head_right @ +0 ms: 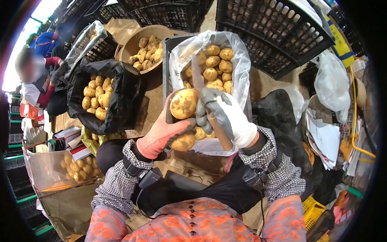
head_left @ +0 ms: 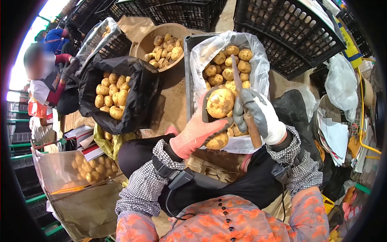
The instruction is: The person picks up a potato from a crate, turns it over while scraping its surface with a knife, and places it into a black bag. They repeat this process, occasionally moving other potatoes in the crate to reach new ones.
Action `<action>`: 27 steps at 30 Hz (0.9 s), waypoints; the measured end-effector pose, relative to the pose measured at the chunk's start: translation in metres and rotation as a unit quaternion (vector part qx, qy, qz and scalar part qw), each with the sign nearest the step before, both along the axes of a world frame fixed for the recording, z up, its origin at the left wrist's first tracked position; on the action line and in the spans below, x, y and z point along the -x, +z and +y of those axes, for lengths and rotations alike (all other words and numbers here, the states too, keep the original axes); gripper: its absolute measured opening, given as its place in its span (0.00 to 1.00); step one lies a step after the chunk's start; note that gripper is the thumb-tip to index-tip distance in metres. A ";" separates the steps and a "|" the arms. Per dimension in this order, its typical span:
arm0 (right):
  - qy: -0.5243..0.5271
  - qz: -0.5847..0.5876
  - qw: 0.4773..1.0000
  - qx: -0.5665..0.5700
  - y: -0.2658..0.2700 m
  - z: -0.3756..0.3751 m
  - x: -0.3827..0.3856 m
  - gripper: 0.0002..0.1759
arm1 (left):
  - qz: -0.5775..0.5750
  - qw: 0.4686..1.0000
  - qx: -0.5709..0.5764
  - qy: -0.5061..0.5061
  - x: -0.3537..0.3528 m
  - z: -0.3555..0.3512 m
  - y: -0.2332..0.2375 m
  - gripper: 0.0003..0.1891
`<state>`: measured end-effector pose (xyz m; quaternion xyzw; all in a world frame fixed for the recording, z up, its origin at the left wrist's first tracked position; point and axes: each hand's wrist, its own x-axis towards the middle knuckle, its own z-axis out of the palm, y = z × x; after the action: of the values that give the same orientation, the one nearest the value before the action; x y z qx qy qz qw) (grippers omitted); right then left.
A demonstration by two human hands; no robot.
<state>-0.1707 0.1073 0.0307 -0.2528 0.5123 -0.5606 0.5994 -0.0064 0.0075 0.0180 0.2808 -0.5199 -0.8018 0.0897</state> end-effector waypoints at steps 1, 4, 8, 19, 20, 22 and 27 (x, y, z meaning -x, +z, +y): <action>0.000 -0.001 1.000 0.000 0.000 0.000 -0.003 0.22 | -0.016 0.999 -0.028 0.017 0.003 -0.003 0.000 0.38; -0.005 0.028 0.999 -0.045 0.001 0.001 -0.008 0.23 | 0.038 0.993 0.099 0.048 0.007 -0.002 -0.016 0.38; -0.006 0.045 0.998 -0.042 0.004 0.004 -0.005 0.21 | 0.054 0.995 0.051 0.063 0.009 0.003 -0.011 0.38; 0.063 0.166 0.983 -0.037 -0.006 0.012 -0.001 0.22 | 0.042 0.998 0.042 0.023 0.002 -0.003 0.001 0.38; 0.063 0.165 0.984 -0.039 -0.013 0.014 0.000 0.22 | 0.040 0.998 0.040 0.023 0.000 -0.004 -0.002 0.38; 0.039 0.252 0.967 0.017 -0.030 0.017 -0.001 0.23 | 0.058 0.997 0.056 -0.014 -0.003 -0.008 -0.010 0.39; 0.041 0.202 0.979 0.002 -0.029 0.017 -0.004 0.24 | 0.007 1.000 0.025 -0.004 -0.005 -0.007 0.003 0.39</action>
<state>-0.1671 0.1246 0.0022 -0.3828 0.6110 -0.4739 0.5055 -0.0015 0.0006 0.0213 0.2705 -0.5405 -0.7907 0.0972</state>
